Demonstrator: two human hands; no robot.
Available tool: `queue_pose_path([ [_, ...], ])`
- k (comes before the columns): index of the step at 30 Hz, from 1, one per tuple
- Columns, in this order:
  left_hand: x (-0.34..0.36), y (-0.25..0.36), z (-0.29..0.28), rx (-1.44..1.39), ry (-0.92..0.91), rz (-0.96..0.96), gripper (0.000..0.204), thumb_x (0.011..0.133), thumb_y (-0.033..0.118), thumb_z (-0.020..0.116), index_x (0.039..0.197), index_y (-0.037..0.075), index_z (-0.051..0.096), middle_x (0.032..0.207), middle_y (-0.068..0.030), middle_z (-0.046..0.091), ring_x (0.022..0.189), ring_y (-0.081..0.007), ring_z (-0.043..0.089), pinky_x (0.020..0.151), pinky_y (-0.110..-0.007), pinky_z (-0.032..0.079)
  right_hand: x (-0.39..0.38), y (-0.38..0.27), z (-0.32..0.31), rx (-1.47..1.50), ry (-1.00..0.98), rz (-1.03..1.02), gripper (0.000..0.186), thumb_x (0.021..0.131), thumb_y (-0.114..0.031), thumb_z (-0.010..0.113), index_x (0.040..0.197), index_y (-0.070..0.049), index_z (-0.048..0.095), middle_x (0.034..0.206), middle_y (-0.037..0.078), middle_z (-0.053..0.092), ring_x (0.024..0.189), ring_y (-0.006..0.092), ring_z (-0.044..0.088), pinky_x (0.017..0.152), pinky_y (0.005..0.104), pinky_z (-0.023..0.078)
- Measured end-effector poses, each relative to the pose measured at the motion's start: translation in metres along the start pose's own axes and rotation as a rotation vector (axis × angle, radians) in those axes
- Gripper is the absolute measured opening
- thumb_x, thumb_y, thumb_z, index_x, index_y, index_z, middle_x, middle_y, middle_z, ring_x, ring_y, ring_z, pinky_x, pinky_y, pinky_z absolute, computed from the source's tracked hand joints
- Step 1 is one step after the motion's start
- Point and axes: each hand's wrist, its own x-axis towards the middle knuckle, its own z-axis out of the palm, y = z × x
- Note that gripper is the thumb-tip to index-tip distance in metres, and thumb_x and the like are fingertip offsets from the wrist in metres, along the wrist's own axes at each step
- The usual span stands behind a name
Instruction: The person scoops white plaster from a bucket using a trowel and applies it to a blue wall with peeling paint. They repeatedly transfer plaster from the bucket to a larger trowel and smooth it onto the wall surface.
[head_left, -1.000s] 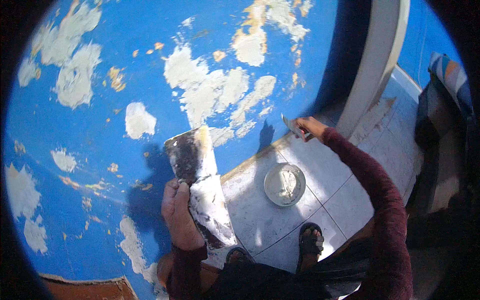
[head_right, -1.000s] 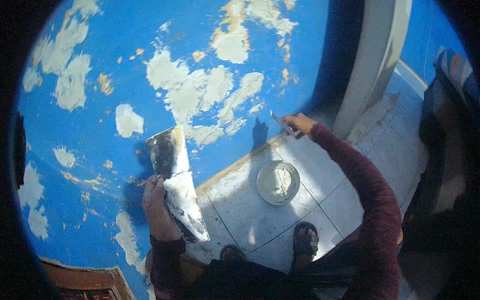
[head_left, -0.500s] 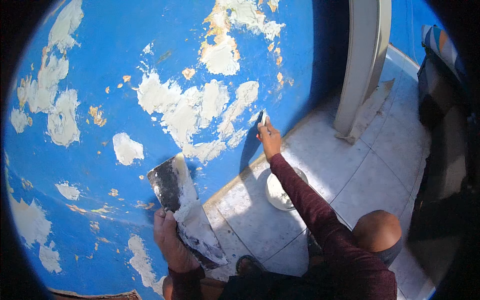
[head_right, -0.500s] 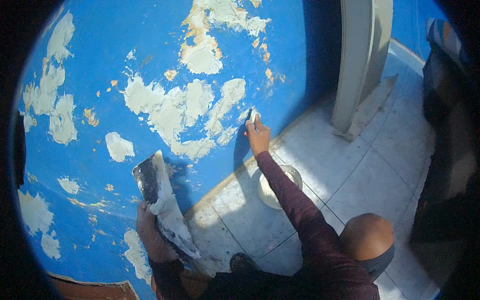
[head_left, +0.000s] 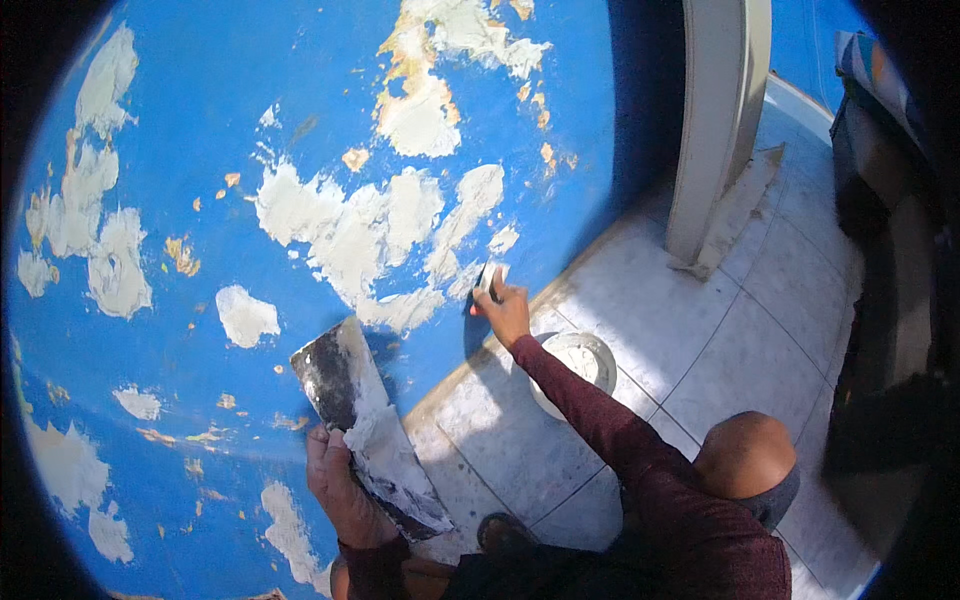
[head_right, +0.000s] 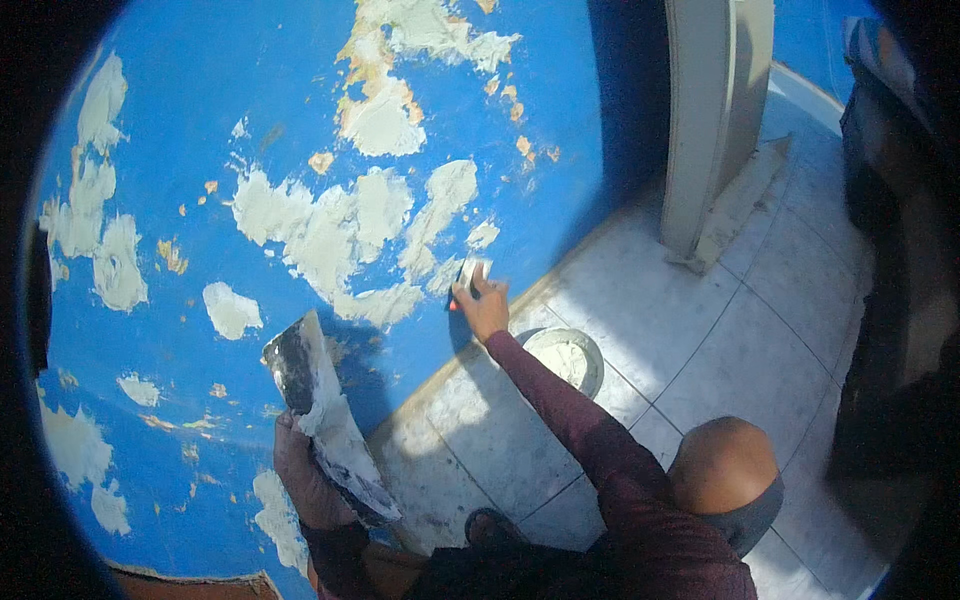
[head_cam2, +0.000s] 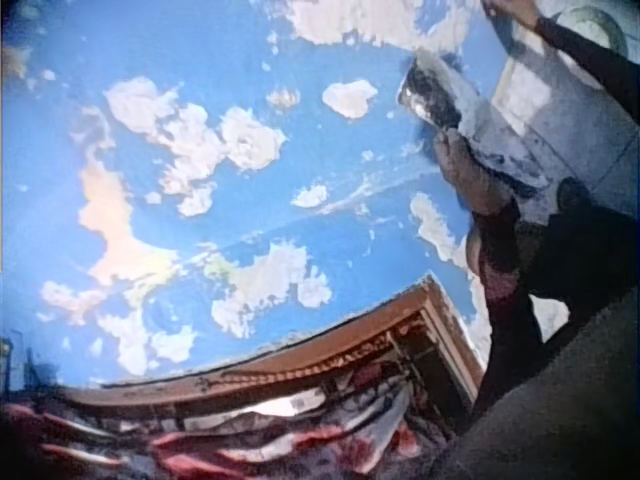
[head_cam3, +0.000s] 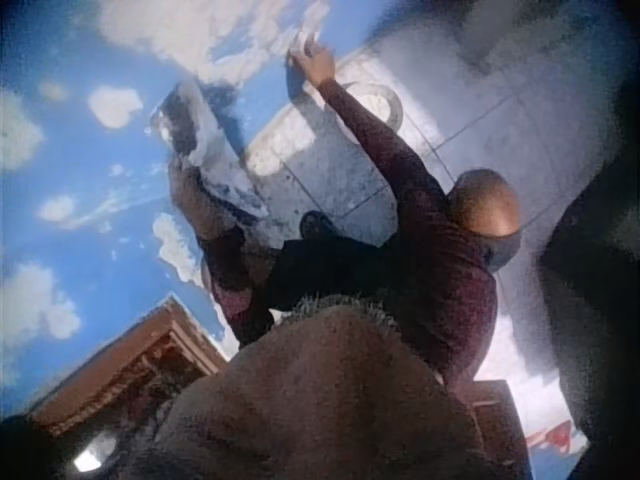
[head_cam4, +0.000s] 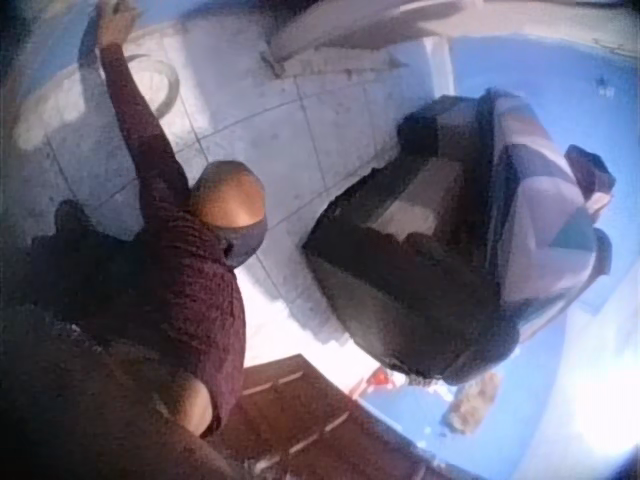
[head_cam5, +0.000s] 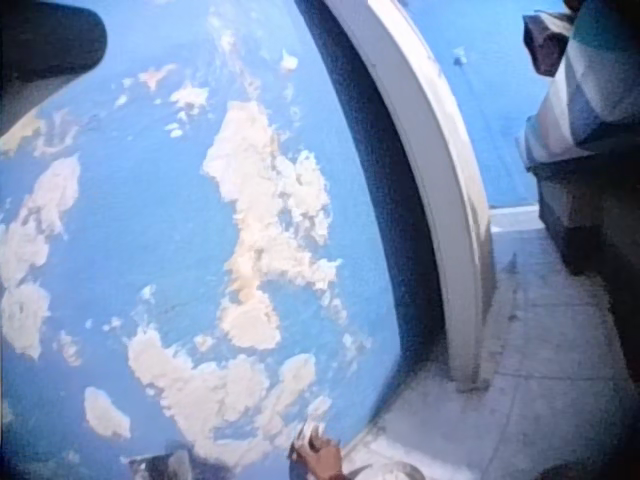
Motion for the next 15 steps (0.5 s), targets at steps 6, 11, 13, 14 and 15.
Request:
queue_pose_path([
  [6,0.0,0.008,-0.006,0.175,0.059,0.028,0.021,0.093,0.018,0.052,0.106,0.002,0.052,0.095,-0.0081,0.06,0.081,-0.0156,0.06,0.071,-0.029,0.051,-0.001,-0.017,-0.035,0.559,-0.122,0.475,0.068,0.08,-0.038,0.067,0.133,0.002,0.053,0.087,0.009,0.069,0.066,0.0152,0.059,0.066,0.0297,0.049],
  [11,0.003,0.002,-0.014,0.118,0.06,0.027,0.026,0.092,0.023,0.055,0.107,0.002,0.053,0.093,-0.0091,0.06,0.078,-0.0162,0.061,0.065,-0.03,0.052,-0.009,-0.012,-0.044,0.721,-0.279,0.688,0.053,0.082,-0.042,0.066,0.121,-0.007,0.064,0.076,-0.002,0.053,0.075,0.0114,0.055,0.062,0.0348,0.051],
  [13,0.003,0.001,-0.017,0.125,0.06,0.043,0.026,0.092,0.023,0.055,0.108,0.002,0.053,0.092,-0.0093,0.06,0.077,-0.0162,0.061,0.064,-0.03,0.053,-0.01,-0.007,-0.044,0.906,-0.212,0.787,0.057,0.088,-0.051,0.055,0.127,-0.009,0.055,0.094,0.004,0.061,0.089,0.0188,0.064,0.063,0.0407,0.052],
  [14,0.003,0.001,-0.017,0.137,0.062,0.04,0.026,0.093,0.023,0.055,0.108,0.002,0.053,0.092,-0.0091,0.06,0.076,-0.0161,0.062,0.064,-0.029,0.053,-0.01,-0.005,-0.047,1.034,-0.141,0.829,0.059,0.089,-0.053,0.051,0.129,-0.01,0.051,0.099,0.006,0.062,0.093,0.0202,0.064,0.063,0.0411,0.053],
  [15,0.002,0.003,-0.015,0.149,0.063,0.037,0.027,0.093,0.024,0.056,0.108,0.002,0.053,0.092,-0.0088,0.06,0.076,-0.016,0.062,0.063,-0.029,0.053,-0.009,-0.002,-0.051,1.162,-0.067,0.868,0.061,0.09,-0.055,0.048,0.132,-0.011,0.047,0.105,0.007,0.063,0.097,0.0217,0.065,0.063,0.0415,0.053],
])
